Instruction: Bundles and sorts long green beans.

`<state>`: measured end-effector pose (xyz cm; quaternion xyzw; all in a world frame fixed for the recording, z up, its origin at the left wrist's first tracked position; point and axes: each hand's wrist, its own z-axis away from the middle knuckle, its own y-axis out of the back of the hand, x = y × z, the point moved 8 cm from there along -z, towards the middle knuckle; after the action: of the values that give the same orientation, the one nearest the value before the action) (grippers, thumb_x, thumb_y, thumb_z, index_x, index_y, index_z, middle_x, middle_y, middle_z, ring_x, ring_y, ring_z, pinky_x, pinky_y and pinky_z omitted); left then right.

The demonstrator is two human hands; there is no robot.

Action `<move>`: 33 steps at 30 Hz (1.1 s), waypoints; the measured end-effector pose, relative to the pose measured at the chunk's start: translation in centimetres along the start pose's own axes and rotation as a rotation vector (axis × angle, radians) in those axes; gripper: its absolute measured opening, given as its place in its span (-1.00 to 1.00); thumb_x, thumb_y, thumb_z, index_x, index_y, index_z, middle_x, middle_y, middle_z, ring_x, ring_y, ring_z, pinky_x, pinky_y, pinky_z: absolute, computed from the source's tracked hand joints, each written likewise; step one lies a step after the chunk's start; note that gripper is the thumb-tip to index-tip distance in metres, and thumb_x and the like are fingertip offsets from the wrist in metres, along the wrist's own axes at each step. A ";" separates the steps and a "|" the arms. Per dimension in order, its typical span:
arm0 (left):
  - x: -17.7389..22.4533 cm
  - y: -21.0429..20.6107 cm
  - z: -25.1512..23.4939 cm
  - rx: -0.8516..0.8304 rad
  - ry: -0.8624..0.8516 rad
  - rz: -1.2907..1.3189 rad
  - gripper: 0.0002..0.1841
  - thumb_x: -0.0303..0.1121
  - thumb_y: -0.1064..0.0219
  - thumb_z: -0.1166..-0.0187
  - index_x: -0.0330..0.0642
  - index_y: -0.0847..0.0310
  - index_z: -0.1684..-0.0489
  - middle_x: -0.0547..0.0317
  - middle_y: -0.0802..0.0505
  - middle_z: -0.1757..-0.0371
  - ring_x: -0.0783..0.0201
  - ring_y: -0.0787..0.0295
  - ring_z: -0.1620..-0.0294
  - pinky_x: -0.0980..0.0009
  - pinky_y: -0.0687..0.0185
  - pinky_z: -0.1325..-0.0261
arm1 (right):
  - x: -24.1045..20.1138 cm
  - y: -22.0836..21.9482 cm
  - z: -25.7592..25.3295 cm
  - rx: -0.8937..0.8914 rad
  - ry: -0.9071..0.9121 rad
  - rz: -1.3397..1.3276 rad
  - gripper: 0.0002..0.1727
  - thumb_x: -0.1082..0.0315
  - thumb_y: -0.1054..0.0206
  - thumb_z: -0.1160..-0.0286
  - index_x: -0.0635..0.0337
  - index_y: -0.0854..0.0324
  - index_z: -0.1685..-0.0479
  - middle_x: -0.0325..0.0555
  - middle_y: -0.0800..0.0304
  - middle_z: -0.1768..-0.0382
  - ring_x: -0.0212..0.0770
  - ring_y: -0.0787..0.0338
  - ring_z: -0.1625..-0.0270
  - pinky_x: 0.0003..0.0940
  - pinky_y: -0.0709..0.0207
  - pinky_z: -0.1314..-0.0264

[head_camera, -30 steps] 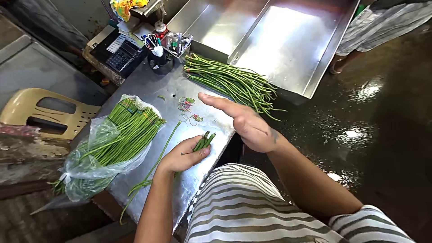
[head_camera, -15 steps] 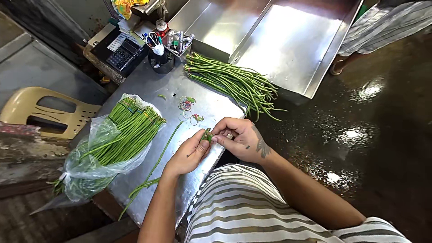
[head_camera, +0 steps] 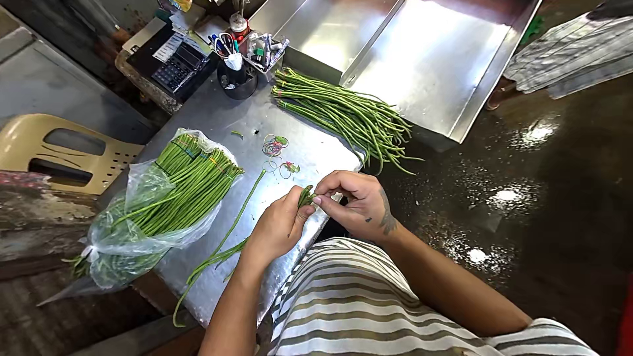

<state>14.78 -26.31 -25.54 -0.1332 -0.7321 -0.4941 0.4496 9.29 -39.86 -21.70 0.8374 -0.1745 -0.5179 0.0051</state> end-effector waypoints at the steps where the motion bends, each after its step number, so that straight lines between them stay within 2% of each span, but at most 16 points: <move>1: -0.1 0.0 0.0 -0.002 0.011 -0.009 -0.53 0.04 0.09 -0.87 -0.22 -0.52 -0.03 0.19 -0.66 0.39 0.34 -0.64 0.38 0.33 -0.66 0.25 | 0.3 -0.1 -0.1 -0.010 -0.011 -0.017 -0.96 0.47 -0.46 -0.41 0.26 -0.75 0.27 -0.20 -0.85 0.28 -0.40 -0.81 0.28 -0.46 -0.78 0.19; 4: -0.9 0.4 0.0 0.015 0.062 -0.005 -0.52 0.04 0.09 -0.86 -0.24 -0.53 0.01 0.20 -0.64 0.42 0.35 -0.62 0.41 0.34 -0.63 0.29 | 2.6 -0.5 -0.3 -0.088 -0.139 -0.186 -0.91 0.43 -0.42 -0.52 0.27 -0.74 0.16 -0.18 -0.84 0.27 -0.36 -0.80 0.27 -0.40 -0.77 0.13; 6: -1.8 1.4 0.6 0.088 0.110 0.036 -0.47 0.06 0.10 -0.86 -0.28 -0.56 -0.03 0.22 -0.65 0.43 0.38 -0.60 0.44 0.36 -0.64 0.31 | 6.2 -0.9 -0.4 -0.138 -0.288 -0.243 -0.86 0.34 -0.36 -0.61 0.23 -0.72 0.08 -0.20 -0.81 0.34 -0.37 -0.76 0.35 -0.42 -0.72 0.20; 9: -2.8 4.8 2.1 0.277 0.141 0.179 -0.44 0.14 0.08 -0.83 -0.26 -0.52 -0.07 0.29 -0.57 0.48 0.40 -0.50 0.54 0.38 -0.55 0.45 | 14.1 -1.7 -0.5 -0.221 -0.491 0.081 -0.83 0.23 -0.35 -0.63 0.12 -0.76 0.11 -0.21 -0.76 0.41 -0.34 -0.68 0.44 -0.33 -0.62 0.29; 11: -2.0 8.3 3.3 0.404 0.103 0.225 -0.49 0.17 0.04 -0.81 -0.15 -0.48 -0.04 0.36 -0.53 0.50 0.44 -0.44 0.58 0.42 -0.49 0.50 | 18.9 -3.2 -0.3 -0.328 -0.576 0.339 -0.80 0.21 -0.41 -0.58 0.12 -0.77 0.02 -0.05 -0.80 0.21 -0.12 -0.78 0.17 -0.06 -0.68 -0.03; 13: 0.1 12.3 4.5 0.515 0.045 0.203 -0.55 0.19 0.00 -0.79 -0.02 -0.47 0.00 0.42 -0.54 0.48 0.48 -0.42 0.57 0.47 -0.46 0.50 | 21.9 -5.7 0.3 -0.448 -0.538 0.516 -0.68 0.15 -0.42 -0.54 0.04 -0.75 -0.18 0.05 -0.78 -0.06 0.04 -0.76 -0.14 0.10 -0.62 -0.28; 14: 1.4 14.2 5.1 0.565 0.002 0.189 -0.60 0.18 -0.01 -0.79 0.05 -0.46 0.00 0.44 -0.55 0.45 0.50 -0.42 0.56 0.50 -0.46 0.50 | 22.6 -6.7 0.7 -0.494 -0.495 0.600 -0.64 0.10 -0.36 -0.55 -0.06 -0.75 -0.27 0.07 -0.74 -0.18 0.08 -0.74 -0.24 0.14 -0.62 -0.30; 16: 4.2 17.9 6.1 0.650 -0.110 0.201 -0.68 0.16 -0.04 -0.78 0.17 -0.47 0.07 0.50 -0.55 0.44 0.54 -0.41 0.57 0.57 -0.43 0.52 | 22.8 -8.1 0.6 -0.487 -0.354 0.720 -0.68 0.07 -0.21 -0.64 -0.12 -0.79 -0.16 0.06 -0.73 -0.24 0.10 -0.77 -0.25 0.14 -0.67 -0.19; 18: 6.6 21.1 7.2 0.706 -0.200 0.245 -0.69 0.17 -0.08 -0.75 0.22 -0.51 0.12 0.51 -0.57 0.46 0.55 -0.44 0.58 0.59 -0.44 0.53 | 22.4 -9.0 0.1 -0.441 -0.220 0.778 -0.72 0.18 -0.15 -0.66 -0.01 -0.78 -0.02 0.06 -0.75 -0.17 0.11 -0.79 -0.18 0.10 -0.71 -0.08; 22: 11.2 25.8 9.6 0.769 -0.309 0.308 -0.72 0.13 -0.14 -0.74 0.18 -0.50 0.15 0.48 -0.58 0.50 0.47 -0.45 0.65 0.55 -0.50 0.58 | 21.9 -9.7 -0.6 -0.540 -0.191 0.907 -0.65 0.36 -0.06 -0.67 0.28 -0.67 -0.22 0.24 -0.69 -0.26 0.24 -0.75 -0.27 0.15 -0.66 -0.14; 24: 13.5 27.7 10.9 0.772 -0.375 0.299 -0.76 -0.03 -0.08 -0.81 0.11 -0.45 0.20 0.44 -0.54 0.52 0.43 -0.40 0.66 0.53 -0.45 0.59 | 22.1 -9.1 -0.9 -0.526 -0.276 0.827 -0.66 0.34 -0.09 -0.66 0.29 -0.69 -0.17 0.26 -0.70 -0.22 0.25 -0.70 -0.33 0.17 -0.57 -0.34; 26: 15.5 28.9 12.5 0.794 -0.384 0.279 -0.75 -0.29 0.00 -0.77 0.05 -0.41 0.40 0.46 -0.48 0.58 0.48 -0.37 0.65 0.60 -0.36 0.54 | 21.2 -7.2 -1.5 -0.402 -0.374 0.569 -0.66 0.32 -0.10 -0.72 0.39 -0.69 -0.13 0.30 -0.74 -0.17 0.22 -0.69 -0.35 0.15 -0.48 -0.51; 28: 17.3 28.6 13.2 0.841 -0.345 0.288 -0.69 -0.45 0.01 -0.67 0.03 -0.37 0.58 0.46 -0.45 0.67 0.52 -0.34 0.70 0.68 -0.30 0.56 | 19.5 -4.6 -1.8 -0.212 -0.445 0.288 -0.70 0.33 -0.12 -0.74 0.40 -0.64 -0.10 0.16 -0.82 0.03 0.00 -0.82 -0.09 0.01 -0.66 -0.28; 29: 17.9 27.9 12.9 0.828 -0.310 0.302 -0.70 -0.43 0.00 -0.67 0.05 -0.37 0.57 0.46 -0.45 0.67 0.53 -0.33 0.71 0.69 -0.28 0.57 | 18.8 -3.2 -1.6 -0.104 -0.485 0.157 -0.74 0.35 -0.17 -0.73 0.39 -0.62 -0.10 0.07 -0.85 0.13 -0.11 -0.85 0.05 -0.08 -0.70 -0.15; 31: 17.7 25.5 11.0 0.731 -0.218 0.351 -0.79 -0.24 -0.07 -0.81 0.05 -0.47 0.32 0.42 -0.55 0.57 0.51 -0.39 0.70 0.66 -0.38 0.63 | 18.0 -0.5 -1.2 0.106 -0.543 -0.089 -0.82 0.41 -0.27 -0.66 0.35 -0.57 -0.06 -0.06 -0.84 0.27 -0.25 -0.86 0.20 -0.23 -0.76 -0.03; 33: 15.6 20.9 7.4 0.520 -0.073 0.380 -0.82 -0.11 -0.11 -0.82 0.05 -0.48 0.09 0.40 -0.57 0.51 0.49 -0.43 0.68 0.60 -0.44 0.67 | 17.7 1.5 -0.4 0.257 -0.599 -0.310 -0.89 0.47 -0.24 -0.68 0.30 -0.51 -0.03 -0.09 -0.85 0.31 -0.23 -0.88 0.24 -0.26 -0.79 0.00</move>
<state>15.53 -14.01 -1.44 -0.1661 -0.8115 -0.1925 0.5261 16.29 -46.59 -36.53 0.6587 -0.1029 -0.7089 -0.2300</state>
